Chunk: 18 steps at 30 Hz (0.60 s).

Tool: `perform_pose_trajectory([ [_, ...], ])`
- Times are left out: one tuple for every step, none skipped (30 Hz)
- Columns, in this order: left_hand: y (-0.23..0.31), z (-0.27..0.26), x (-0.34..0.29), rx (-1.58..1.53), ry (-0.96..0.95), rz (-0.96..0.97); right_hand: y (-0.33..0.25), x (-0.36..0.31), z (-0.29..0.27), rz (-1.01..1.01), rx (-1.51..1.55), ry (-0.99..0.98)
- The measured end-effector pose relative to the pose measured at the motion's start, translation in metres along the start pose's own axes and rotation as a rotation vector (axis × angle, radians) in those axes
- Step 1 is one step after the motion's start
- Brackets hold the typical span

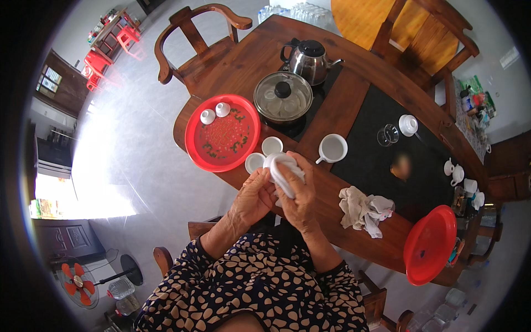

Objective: The person sits at a wooden table and dries several small white cups using a white cloth. They wipe each cup individually and place the dried cups onto a red plastic tray. The process is repeated for multiple cups throughout the video.

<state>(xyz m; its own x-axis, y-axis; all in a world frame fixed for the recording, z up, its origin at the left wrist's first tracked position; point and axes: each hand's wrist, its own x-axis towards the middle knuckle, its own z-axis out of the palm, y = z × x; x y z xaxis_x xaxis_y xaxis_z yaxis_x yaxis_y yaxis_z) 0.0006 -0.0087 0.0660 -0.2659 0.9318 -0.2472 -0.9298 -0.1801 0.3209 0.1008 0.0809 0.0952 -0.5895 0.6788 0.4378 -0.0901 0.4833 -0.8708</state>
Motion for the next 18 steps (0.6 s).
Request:
perform_pose_trajectory([
  [-0.001, -0.003, 0.0, 0.015, 0.003, 0.009, 0.004, -0.004, 0.004, -0.016, -0.029, 0.012],
  [-0.003, -0.005, 0.0, 0.03, 0.006, 0.018, 0.005, -0.003, 0.003, -0.125, -0.156, 0.005],
  [-0.004, -0.003, -0.001, 0.045, 0.009, 0.028, 0.007, -0.001, 0.002, -0.236, -0.281, -0.004],
  [-0.005, 0.007, -0.003, 0.101, 0.119, 0.034, 0.005, 0.002, 0.001, -0.264, -0.3, -0.024],
  [-0.006, 0.005, -0.004, 0.126, 0.092, 0.05, 0.001, 0.007, 0.0, -0.293, -0.318, -0.045],
  [-0.005, 0.004, -0.005, 0.15, 0.064, 0.065, -0.002, 0.011, -0.001, -0.323, -0.337, -0.065],
  [-0.004, 0.004, -0.005, 0.174, 0.036, 0.082, -0.002, 0.013, -0.002, -0.295, -0.308, -0.067],
  [-0.004, 0.006, -0.006, 0.221, 0.037, 0.099, -0.002, 0.016, -0.001, -0.268, -0.278, -0.069],
  [-0.002, 0.015, -0.008, 0.269, 0.038, 0.116, -0.003, 0.017, -0.002, -0.241, -0.249, -0.069],
  [0.0, 0.019, -0.009, 0.316, 0.039, 0.133, -0.005, 0.019, -0.003, -0.177, -0.205, -0.089],
  [0.0, 0.018, -0.009, 0.359, 0.043, 0.132, -0.009, 0.022, -0.005, -0.114, -0.162, -0.109],
  [0.001, 0.016, -0.01, 0.4, 0.048, 0.133, -0.011, 0.023, -0.006, -0.051, -0.118, -0.13],
  [0.002, 0.014, -0.011, 0.442, 0.054, 0.133, -0.01, 0.024, -0.007, -0.003, -0.094, -0.139],
  [0.004, 0.013, -0.013, 0.482, 0.067, 0.11, -0.009, 0.024, -0.008, 0.044, -0.07, -0.148],
  [0.006, 0.012, -0.014, 0.522, 0.081, 0.086, -0.008, 0.024, -0.009, 0.092, -0.046, -0.158],
  [0.007, 0.011, -0.016, 0.562, 0.095, 0.062, -0.006, 0.025, -0.01, 0.165, -0.014, -0.167],
  [0.007, 0.013, -0.017, 0.591, 0.087, 0.063, -0.004, 0.025, -0.013, 0.238, 0.018, -0.176],
  [0.007, 0.016, -0.019, 0.619, 0.078, 0.064, -0.002, 0.025, -0.015, 0.312, 0.048, -0.185],
])
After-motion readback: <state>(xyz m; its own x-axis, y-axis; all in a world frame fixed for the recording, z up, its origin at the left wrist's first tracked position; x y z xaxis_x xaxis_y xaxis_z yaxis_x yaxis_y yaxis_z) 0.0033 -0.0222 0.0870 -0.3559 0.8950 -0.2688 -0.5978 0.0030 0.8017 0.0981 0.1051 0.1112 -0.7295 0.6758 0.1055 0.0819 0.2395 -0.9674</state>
